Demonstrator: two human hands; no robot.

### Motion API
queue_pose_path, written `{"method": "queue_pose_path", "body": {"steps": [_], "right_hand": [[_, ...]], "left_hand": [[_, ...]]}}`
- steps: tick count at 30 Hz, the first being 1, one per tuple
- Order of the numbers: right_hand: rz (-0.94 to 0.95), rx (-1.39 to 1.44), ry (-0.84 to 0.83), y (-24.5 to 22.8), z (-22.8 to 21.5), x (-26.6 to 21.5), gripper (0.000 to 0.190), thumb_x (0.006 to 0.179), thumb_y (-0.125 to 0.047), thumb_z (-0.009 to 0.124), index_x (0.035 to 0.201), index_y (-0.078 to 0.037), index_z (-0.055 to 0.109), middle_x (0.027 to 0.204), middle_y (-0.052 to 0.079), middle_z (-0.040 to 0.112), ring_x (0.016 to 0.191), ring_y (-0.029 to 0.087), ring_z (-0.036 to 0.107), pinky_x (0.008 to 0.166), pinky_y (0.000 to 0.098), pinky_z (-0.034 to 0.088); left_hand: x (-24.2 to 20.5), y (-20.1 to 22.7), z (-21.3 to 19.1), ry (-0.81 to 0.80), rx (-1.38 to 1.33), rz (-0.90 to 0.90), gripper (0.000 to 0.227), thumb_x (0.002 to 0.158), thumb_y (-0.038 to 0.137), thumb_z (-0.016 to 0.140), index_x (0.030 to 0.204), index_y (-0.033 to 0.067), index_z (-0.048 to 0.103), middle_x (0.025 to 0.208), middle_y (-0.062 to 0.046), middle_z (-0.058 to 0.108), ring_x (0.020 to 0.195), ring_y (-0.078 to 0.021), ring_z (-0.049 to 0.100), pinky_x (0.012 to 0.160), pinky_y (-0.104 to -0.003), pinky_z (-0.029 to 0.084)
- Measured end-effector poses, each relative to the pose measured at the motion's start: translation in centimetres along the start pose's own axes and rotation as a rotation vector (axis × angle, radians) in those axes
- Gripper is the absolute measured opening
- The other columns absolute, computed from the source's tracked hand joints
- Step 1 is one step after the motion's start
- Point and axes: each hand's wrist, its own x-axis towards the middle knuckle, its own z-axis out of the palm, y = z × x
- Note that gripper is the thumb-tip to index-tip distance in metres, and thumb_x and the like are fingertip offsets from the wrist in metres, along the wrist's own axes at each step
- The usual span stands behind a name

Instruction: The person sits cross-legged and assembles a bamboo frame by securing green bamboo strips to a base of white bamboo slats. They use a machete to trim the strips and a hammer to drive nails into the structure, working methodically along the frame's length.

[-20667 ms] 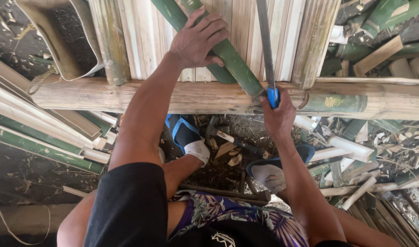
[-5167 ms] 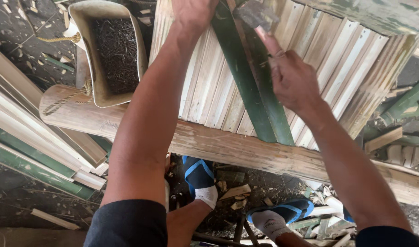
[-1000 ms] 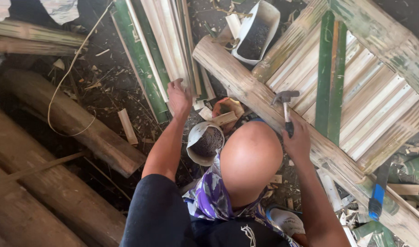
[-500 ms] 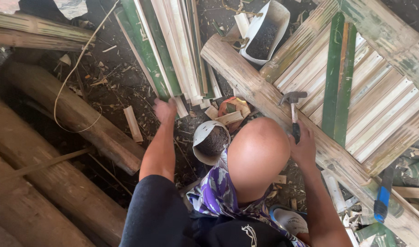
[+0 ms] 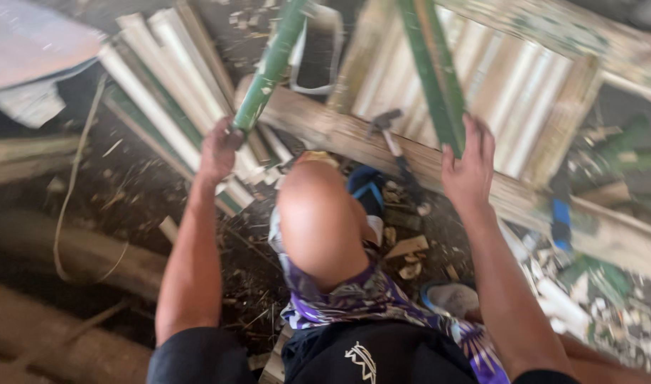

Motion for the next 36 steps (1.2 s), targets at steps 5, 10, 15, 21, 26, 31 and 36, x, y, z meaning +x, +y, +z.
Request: {"method": "queue_pose_path", "body": {"steps": [5, 10, 15, 21, 26, 31, 36], "right_hand": [[-0.026, -0.401, 0.018, 3.4, -7.8, 0.3, 0.085, 0.082, -0.024, 0.085, 0.154, -0.009, 0.043, 0.15, 0.027, 0.045, 0.14, 0.046, 0.045, 0.113, 0.0634, 0.036], [0.298, -0.171, -0.454, 11.1, -8.3, -6.6, 0.072, 0.09, -0.038, 0.083, 0.148, -0.017, 0.046, 0.11, 0.018, 0.072, 0.1, 0.036, 0.071, 0.096, 0.0517, 0.052], [0.487, 0.158, -0.303, 14.6, -6.8, -12.4, 0.066, 0.084, -0.039, 0.083, 0.139, -0.016, 0.054, 0.096, 0.016, 0.076, 0.084, 0.03, 0.075, 0.075, 0.043, 0.058], [0.69, 0.105, -0.332, 15.7, -7.0, -13.8, 0.061, 0.083, -0.037, 0.082, 0.137, -0.019, 0.06, 0.101, 0.018, 0.074, 0.085, 0.035, 0.073, 0.075, 0.046, 0.056], [0.563, 0.182, -0.124, 15.9, -4.9, -10.9, 0.053, 0.091, -0.027, 0.077, 0.138, -0.01, 0.059, 0.111, 0.024, 0.071, 0.1, 0.044, 0.069, 0.083, 0.0492, 0.055], [0.315, 0.015, -0.089, 17.7, -5.7, -6.8, 0.048, 0.099, -0.028, 0.073, 0.143, -0.013, 0.059, 0.125, 0.02, 0.071, 0.116, 0.038, 0.069, 0.101, 0.0459, 0.055], [0.392, -0.495, -0.154, 20.6, -10.6, -9.4, 0.064, 0.082, -0.039, 0.082, 0.134, -0.008, 0.062, 0.121, 0.022, 0.07, 0.104, 0.041, 0.067, 0.081, 0.0515, 0.053]], "left_hand": [[5.8, 13.3, 2.4, -0.305, 0.47, 0.651, 0.025, 0.1, 0.016, 0.062, 0.123, 0.007, 0.069, 0.122, -0.018, 0.068, 0.118, -0.035, 0.062, 0.102, -0.045, 0.048], [10.4, 23.3, 10.8, -0.55, 0.525, 0.553, 0.024, 0.097, 0.017, 0.069, 0.12, 0.0097, 0.069, 0.12, -0.014, 0.071, 0.113, -0.0279, 0.064, 0.101, -0.042, 0.049], [16.9, 20.5, 26.5, 0.08, -0.341, 0.454, 0.058, 0.1, 0.009, 0.069, 0.152, 0.006, 0.042, 0.133, -0.019, 0.068, 0.122, -0.0267, 0.069, 0.109, -0.039, 0.055], [12.0, 13.2, 42.8, 0.493, -0.485, -0.067, 0.079, 0.096, 0.004, 0.066, 0.159, 0.008, 0.018, 0.162, -0.027, 0.022, 0.148, -0.0392, 0.031, 0.124, -0.048, 0.03], [8.2, 15.8, 50.3, -0.192, -1.058, -0.438, 0.066, 0.097, 0.009, 0.057, 0.157, 0.0125, 0.029, 0.122, -0.015, 0.065, 0.106, -0.0267, 0.068, 0.085, -0.036, 0.062], [13.7, 16.9, 53.1, -0.156, -0.758, -0.326, 0.065, 0.093, 0.002, 0.056, 0.156, 0.0123, 0.044, 0.093, -0.01, 0.06, 0.064, -0.0196, 0.048, 0.048, -0.034, 0.032], [12.2, 17.1, 51.8, -0.18, -0.696, -0.315, 0.067, 0.093, 0.007, 0.054, 0.156, 0.011, 0.03, 0.107, -0.013, 0.065, 0.08, -0.0218, 0.058, 0.063, -0.036, 0.05]]}}
